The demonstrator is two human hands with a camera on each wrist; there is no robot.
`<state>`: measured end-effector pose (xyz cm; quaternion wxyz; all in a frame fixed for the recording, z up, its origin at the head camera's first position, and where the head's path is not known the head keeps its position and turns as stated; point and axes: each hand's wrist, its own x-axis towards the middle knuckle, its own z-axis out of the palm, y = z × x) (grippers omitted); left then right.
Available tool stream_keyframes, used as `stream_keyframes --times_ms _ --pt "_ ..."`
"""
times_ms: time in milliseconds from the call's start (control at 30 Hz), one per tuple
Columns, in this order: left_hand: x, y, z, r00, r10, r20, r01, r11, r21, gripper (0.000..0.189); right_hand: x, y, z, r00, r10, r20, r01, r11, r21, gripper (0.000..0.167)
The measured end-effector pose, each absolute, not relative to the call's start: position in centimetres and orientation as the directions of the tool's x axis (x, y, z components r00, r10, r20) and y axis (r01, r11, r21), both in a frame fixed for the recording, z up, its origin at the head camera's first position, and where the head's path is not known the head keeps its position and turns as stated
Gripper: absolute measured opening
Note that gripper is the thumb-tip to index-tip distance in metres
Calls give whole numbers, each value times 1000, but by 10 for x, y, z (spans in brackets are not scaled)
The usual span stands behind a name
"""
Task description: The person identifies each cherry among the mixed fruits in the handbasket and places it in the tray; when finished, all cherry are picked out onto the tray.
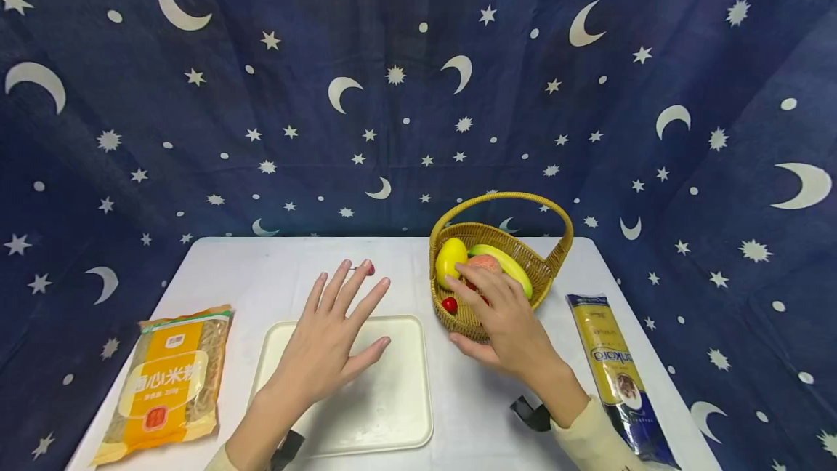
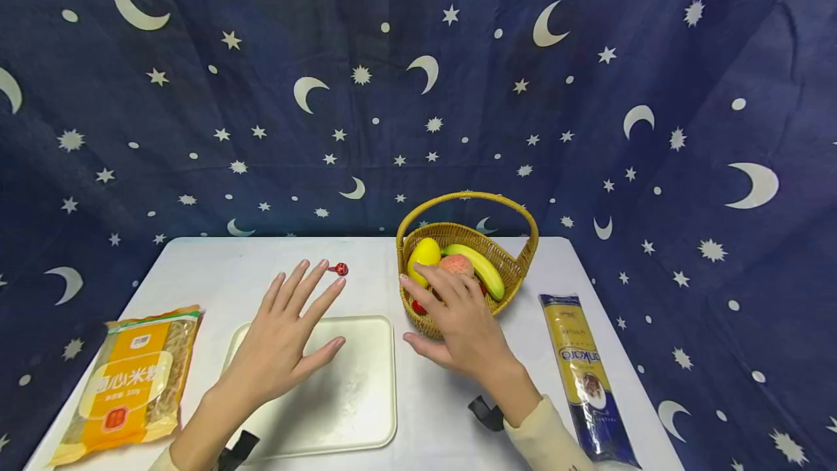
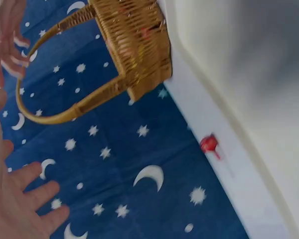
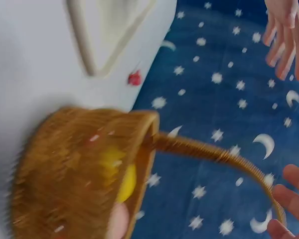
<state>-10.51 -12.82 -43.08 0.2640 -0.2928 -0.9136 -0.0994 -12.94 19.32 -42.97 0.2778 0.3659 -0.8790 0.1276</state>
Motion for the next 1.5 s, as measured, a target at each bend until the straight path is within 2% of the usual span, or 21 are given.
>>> stream_keyframes --times_ms 133,300,533,667,867,1100,1233,1500 --pt "-118 -119 -441 -704 496 508 634 761 136 70 -124 217 -445 -681 -473 560 -633 764 -125 68" --pt "-138 -100 -451 -725 512 461 657 715 238 69 -123 246 -468 -767 -318 557 -500 841 -208 69" --pt "-170 -62 -462 -711 582 395 698 654 291 57 -122 278 -501 -880 -82 469 -269 898 -348 66" --pt "-184 -41 -469 -696 622 358 716 636 286 51 -125 285 -516 -907 -17 420 -196 901 -387 60" --pt "-201 -13 -478 -679 655 332 731 644 223 38 -130 290 -530 -932 11 363 -150 898 -414 57" --pt "-212 15 -475 -679 686 262 719 693 52 30 -133 292 -535 -958 49 284 -82 897 -434 57" --pt "-215 27 -470 -692 692 206 700 713 -44 25 -134 293 -533 -962 54 267 -70 898 -435 57" --pt "-221 45 -460 -759 651 23 647 757 -90 17 -135 292 -535 -961 45 274 -84 895 -438 57"
